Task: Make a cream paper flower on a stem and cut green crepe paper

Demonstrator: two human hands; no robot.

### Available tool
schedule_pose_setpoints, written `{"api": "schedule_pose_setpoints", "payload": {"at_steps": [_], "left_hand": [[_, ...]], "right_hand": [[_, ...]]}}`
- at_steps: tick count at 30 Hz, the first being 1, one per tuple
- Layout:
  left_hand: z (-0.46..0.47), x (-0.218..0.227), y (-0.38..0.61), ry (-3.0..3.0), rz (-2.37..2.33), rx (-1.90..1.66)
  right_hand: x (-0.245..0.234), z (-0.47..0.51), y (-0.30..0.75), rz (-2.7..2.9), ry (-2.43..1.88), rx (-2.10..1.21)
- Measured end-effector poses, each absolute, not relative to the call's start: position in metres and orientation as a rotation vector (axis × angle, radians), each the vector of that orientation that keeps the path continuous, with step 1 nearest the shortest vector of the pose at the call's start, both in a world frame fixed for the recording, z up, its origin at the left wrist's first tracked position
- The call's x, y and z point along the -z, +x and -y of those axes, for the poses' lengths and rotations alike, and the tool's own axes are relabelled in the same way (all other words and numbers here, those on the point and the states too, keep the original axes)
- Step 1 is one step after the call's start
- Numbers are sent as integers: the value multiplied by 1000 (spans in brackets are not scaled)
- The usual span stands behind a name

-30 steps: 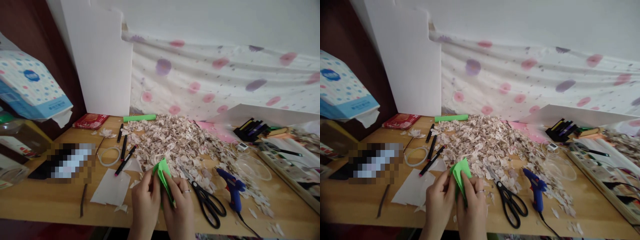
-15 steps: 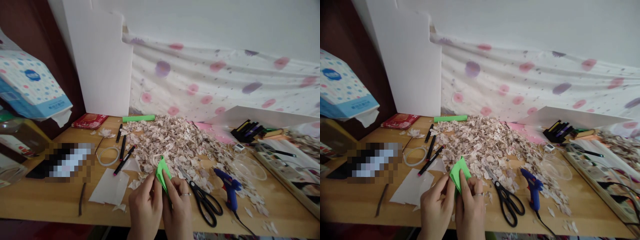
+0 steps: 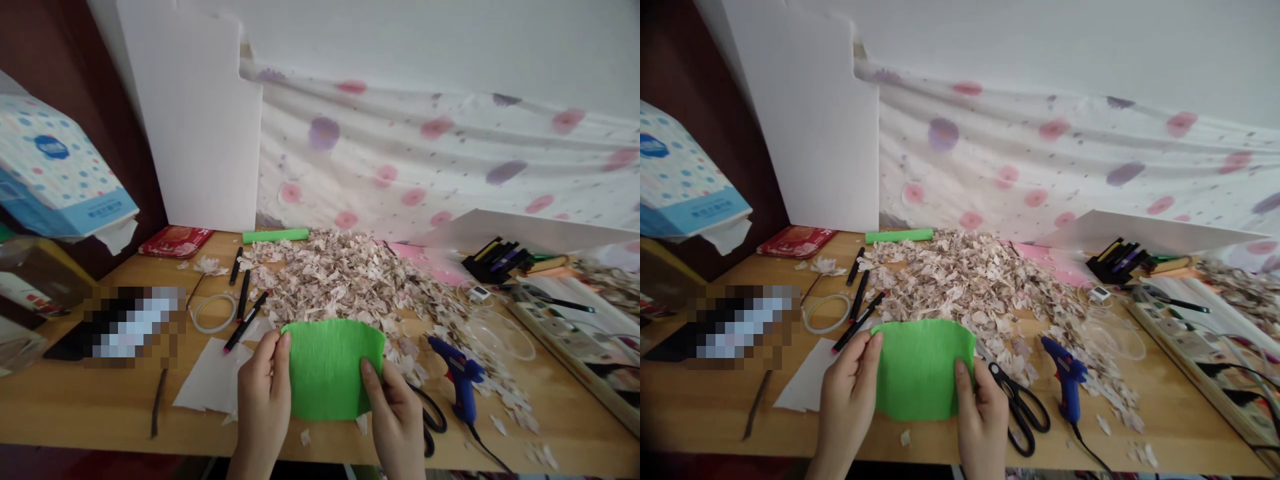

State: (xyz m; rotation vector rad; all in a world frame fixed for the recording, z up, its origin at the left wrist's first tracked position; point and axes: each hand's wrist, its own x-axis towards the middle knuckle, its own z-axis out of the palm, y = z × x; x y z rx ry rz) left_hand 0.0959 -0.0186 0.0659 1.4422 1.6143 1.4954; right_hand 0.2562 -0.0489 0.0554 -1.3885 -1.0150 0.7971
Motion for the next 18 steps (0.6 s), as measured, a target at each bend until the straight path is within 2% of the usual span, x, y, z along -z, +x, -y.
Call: {"api": "schedule_pose_setpoints", "payload": {"at_steps": [10,15,18], "left_hand": [[13,-65,93,1450,-1593,-1495],[7,-57,84,1539,-1445,-1324],[1,-56,76,1361,-1416,-1268]], "right_hand": [[-47,45,273,996,-1293,-1092],[-56,42,267,899,-1324,-1214],[-56,41,260,846,-1347,-1194]]}}
